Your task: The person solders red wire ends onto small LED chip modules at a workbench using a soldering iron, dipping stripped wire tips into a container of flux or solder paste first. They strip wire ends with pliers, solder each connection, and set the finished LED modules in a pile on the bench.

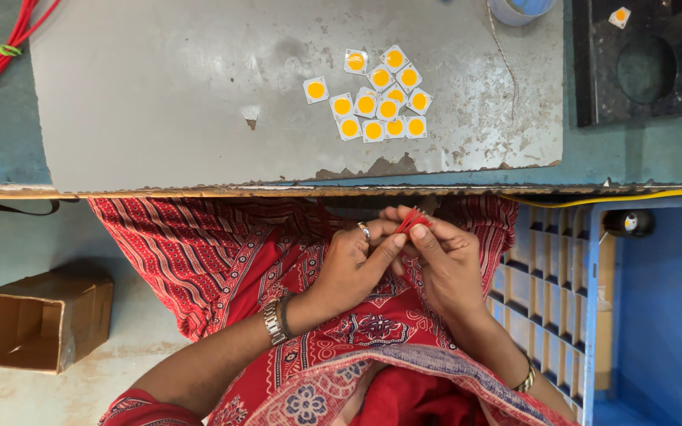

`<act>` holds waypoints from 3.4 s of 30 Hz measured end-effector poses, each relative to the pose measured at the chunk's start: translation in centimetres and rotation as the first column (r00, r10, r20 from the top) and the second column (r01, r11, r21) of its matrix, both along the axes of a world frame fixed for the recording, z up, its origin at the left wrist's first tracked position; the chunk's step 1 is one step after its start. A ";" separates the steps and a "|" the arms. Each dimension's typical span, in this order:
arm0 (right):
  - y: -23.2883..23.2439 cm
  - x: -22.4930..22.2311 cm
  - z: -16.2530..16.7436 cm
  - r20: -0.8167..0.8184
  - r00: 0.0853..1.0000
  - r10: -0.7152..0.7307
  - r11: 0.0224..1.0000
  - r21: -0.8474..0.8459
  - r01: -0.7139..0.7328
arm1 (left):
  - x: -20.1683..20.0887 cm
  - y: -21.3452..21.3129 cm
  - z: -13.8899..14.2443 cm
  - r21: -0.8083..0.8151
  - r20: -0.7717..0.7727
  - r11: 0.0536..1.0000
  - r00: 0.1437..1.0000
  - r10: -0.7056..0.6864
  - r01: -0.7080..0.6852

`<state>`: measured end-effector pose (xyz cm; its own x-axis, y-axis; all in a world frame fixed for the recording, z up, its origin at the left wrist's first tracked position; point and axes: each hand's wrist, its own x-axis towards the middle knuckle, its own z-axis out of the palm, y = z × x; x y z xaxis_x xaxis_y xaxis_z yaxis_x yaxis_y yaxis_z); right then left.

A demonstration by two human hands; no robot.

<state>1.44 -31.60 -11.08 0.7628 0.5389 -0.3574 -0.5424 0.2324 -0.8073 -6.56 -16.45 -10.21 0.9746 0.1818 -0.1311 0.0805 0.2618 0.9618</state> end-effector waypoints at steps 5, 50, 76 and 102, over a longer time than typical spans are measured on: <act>-0.2 0.4 -0.6 0.005 0.998 -0.057 0.998 0.002 0.056 | 0.2 0.3 0.3 0.083 -0.004 0.996 0.999 -0.039 0.039; -0.1 -0.3 0.1 0.122 0.991 -0.062 0.991 -0.109 0.075 | -0.2 0.6 1.6 0.193 0.007 0.981 1.000 0.024 -0.025; 0.3 -0.6 0.8 0.170 0.979 -0.109 0.991 -0.059 0.121 | -0.1 1.2 1.7 0.272 0.027 0.962 1.000 -0.002 -0.005; -5.0 -0.6 5.5 0.901 0.435 0.007 0.975 -0.103 0.197 | 1.5 -0.7 4.5 0.482 0.576 0.852 0.807 -0.133 -0.203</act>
